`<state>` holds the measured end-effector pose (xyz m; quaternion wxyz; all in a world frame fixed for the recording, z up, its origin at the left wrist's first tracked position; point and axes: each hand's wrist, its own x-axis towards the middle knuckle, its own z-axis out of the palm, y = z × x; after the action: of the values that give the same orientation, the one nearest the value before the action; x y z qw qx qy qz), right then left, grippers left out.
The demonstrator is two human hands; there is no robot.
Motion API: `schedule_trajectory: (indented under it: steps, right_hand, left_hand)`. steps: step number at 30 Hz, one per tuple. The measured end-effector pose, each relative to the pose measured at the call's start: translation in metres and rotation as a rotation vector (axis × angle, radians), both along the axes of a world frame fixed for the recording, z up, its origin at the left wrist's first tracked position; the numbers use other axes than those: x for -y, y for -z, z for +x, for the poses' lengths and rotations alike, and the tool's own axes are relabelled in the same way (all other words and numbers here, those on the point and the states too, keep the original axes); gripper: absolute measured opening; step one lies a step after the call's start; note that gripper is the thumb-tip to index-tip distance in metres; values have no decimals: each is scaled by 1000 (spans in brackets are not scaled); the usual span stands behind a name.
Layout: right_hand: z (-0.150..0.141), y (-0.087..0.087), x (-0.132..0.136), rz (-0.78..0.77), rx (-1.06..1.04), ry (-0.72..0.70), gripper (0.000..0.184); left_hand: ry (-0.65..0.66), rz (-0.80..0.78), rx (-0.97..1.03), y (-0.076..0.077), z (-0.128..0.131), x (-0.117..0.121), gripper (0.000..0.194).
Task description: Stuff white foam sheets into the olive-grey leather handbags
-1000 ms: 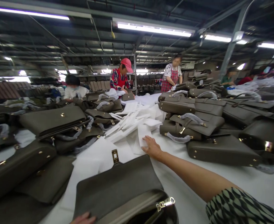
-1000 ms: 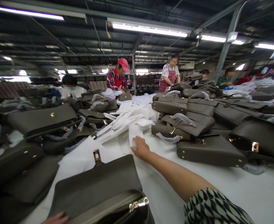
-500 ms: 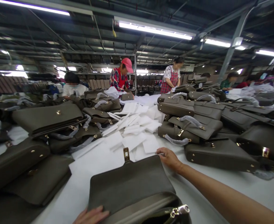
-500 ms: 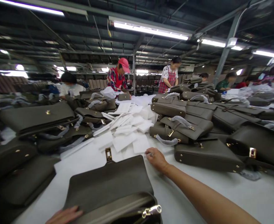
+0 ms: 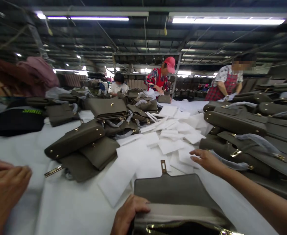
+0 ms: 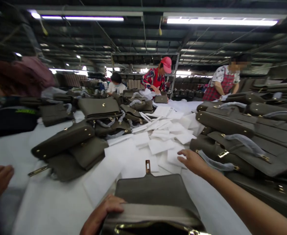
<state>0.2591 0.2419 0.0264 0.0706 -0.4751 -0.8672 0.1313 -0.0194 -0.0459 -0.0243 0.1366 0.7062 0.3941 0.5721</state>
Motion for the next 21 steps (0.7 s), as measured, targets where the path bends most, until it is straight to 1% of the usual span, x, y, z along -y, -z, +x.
schedule_trajectory:
  steps: [2,4,6,7,8,9,10,11,12,13,14,16,18,19,21]
  right_hand:
    - [-47,-32,8,10,-22,-193,44]
    - [-102,-59,27,19,-18,-415,38]
    - [-159,-75,54,43,7,-638,36]
    - [-186,-79,68,65,39,-750,42]
    - [-211,-78,81,102,97,-869,51]
    - [-233,-74,93,187,198,-984,60]
    - [-253,-68,103,252,292,-1050,70]
    - [-269,-59,110,292,368,-1083,78]
    - [-282,-50,115,318,435,-1085,84]
    - [-292,-42,119,317,477,-1063,88]
    - [-299,-35,120,309,504,-1041,87]
    - [-303,-30,120,316,526,-1006,74]
    - [-296,-38,118,326,476,-993,56]
    - [-289,-47,117,328,430,-991,47]
    - [-267,-70,115,330,320,-975,34]
  left_hand:
    - [-3,54,33,5,3,-3,46]
    - [4,78,57,10,5,-6,45]
    - [36,81,62,12,5,-7,44]
    - [51,75,71,11,5,-7,44]
    - [57,49,88,10,4,-6,45]
    - [55,2,116,8,3,-4,47]
    - [59,-52,154,7,3,-2,51]
    - [70,-107,205,5,3,1,57]
    - [84,-156,263,4,4,4,62]
    - [105,-209,316,4,5,6,66]
    - [125,-259,366,3,6,9,69]
    - [163,-330,473,2,10,12,73]
    - [184,-385,592,-1,13,13,71]
    - [199,-404,658,-2,15,13,69]
    - [228,-427,766,-5,17,12,60]
